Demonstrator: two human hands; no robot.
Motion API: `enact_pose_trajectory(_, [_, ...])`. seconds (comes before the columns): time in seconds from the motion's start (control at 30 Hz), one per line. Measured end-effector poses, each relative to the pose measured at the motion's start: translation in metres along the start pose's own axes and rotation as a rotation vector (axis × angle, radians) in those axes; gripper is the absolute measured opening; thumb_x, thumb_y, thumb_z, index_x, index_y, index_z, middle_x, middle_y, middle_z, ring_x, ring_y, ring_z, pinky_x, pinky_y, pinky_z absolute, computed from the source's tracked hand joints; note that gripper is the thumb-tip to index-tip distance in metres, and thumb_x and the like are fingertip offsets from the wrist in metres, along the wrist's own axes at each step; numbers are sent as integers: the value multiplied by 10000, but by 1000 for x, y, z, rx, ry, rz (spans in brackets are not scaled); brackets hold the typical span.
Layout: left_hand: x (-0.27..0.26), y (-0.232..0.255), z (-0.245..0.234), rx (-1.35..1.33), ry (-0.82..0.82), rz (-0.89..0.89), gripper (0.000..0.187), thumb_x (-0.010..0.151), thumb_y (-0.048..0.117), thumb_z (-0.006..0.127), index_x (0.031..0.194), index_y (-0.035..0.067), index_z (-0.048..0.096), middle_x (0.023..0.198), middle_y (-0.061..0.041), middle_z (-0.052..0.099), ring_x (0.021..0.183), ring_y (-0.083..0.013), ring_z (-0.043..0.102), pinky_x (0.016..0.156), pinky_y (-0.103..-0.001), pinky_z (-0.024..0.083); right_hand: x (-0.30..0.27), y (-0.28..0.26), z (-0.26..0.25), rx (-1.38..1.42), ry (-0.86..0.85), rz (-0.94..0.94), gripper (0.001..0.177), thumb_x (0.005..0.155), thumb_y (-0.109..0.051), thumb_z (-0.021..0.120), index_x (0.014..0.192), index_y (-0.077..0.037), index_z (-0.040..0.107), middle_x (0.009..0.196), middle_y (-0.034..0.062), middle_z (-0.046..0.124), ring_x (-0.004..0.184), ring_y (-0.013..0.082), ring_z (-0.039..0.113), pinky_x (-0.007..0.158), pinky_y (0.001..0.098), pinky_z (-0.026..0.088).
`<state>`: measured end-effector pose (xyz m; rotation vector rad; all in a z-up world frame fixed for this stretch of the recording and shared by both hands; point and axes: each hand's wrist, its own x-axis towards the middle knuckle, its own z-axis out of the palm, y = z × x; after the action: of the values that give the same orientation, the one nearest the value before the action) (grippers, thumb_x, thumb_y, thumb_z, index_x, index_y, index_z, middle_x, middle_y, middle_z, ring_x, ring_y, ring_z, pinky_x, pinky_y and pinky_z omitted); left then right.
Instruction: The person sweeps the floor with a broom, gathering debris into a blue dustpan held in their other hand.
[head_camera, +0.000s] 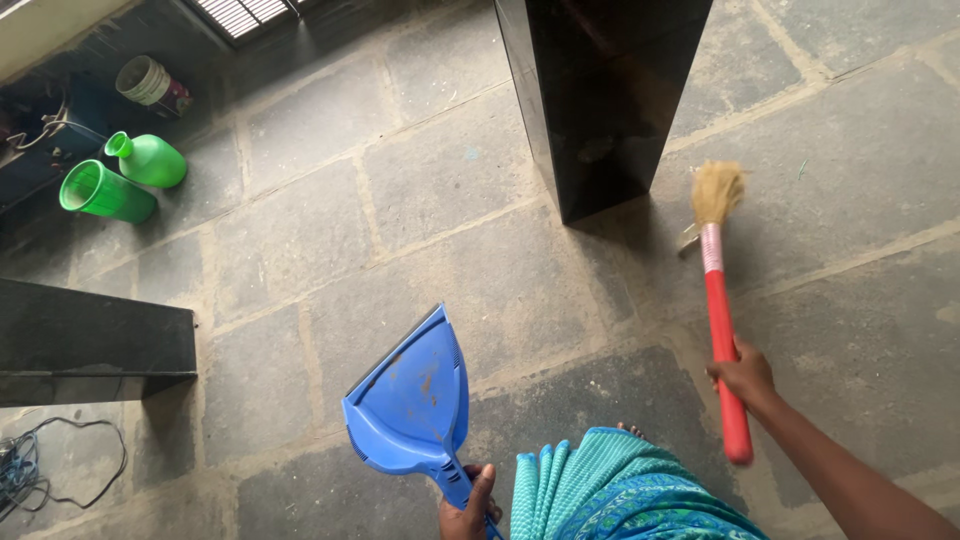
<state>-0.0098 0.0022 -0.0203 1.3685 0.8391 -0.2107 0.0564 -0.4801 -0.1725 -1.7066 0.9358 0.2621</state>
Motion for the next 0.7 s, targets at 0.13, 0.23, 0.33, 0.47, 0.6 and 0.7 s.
enact_pose_trajectory(0.13, [-8,21,9,151,-36,0,376,807,198,832,1031,-41,647,556,-89,563,441,-177,545,453,-319,428,-42,29,9,38,-135,-48,600,735,24,719,1320,41,589,714,171,666,492,232,608,459,360,517])
enact_pose_trajectory(0.23, [-19,40,20,45,-95,34,390,803,199,828,1050,-30,631,597,-63,578,466,-154,539,470,-303,435,-62,44,16,75,-234,60,888,685,72,698,1515,-61,413,764,168,765,492,226,626,449,355,522])
enact_pose_trajectory(0.33, [-27,55,22,33,-112,35,385,802,191,823,1055,-27,630,599,-56,559,473,-143,524,471,-297,425,-72,52,16,147,-352,177,912,675,90,733,1516,-53,411,780,242,776,485,261,622,429,389,518])
enact_pose_trajectory(0.47, [-26,57,15,30,-110,70,387,807,171,813,1073,-29,615,612,-49,571,473,-140,533,466,-304,436,-74,57,-17,-21,-246,298,919,634,93,854,1475,-70,519,809,239,769,558,270,681,483,425,589])
enact_pose_trajectory(0.6, [-26,47,2,42,-85,66,388,817,165,808,1080,-32,604,599,-71,563,454,-153,528,455,-311,431,-41,37,-69,-136,-63,271,764,677,55,826,1405,-29,608,817,200,777,573,252,688,520,404,587])
enact_pose_trajectory(0.7, [-23,38,-8,42,-63,26,394,803,167,811,1079,-24,605,600,-73,561,452,-159,524,450,-317,422,-11,15,-77,-206,-18,196,585,707,15,796,1282,-36,700,808,226,739,574,278,671,532,426,571])
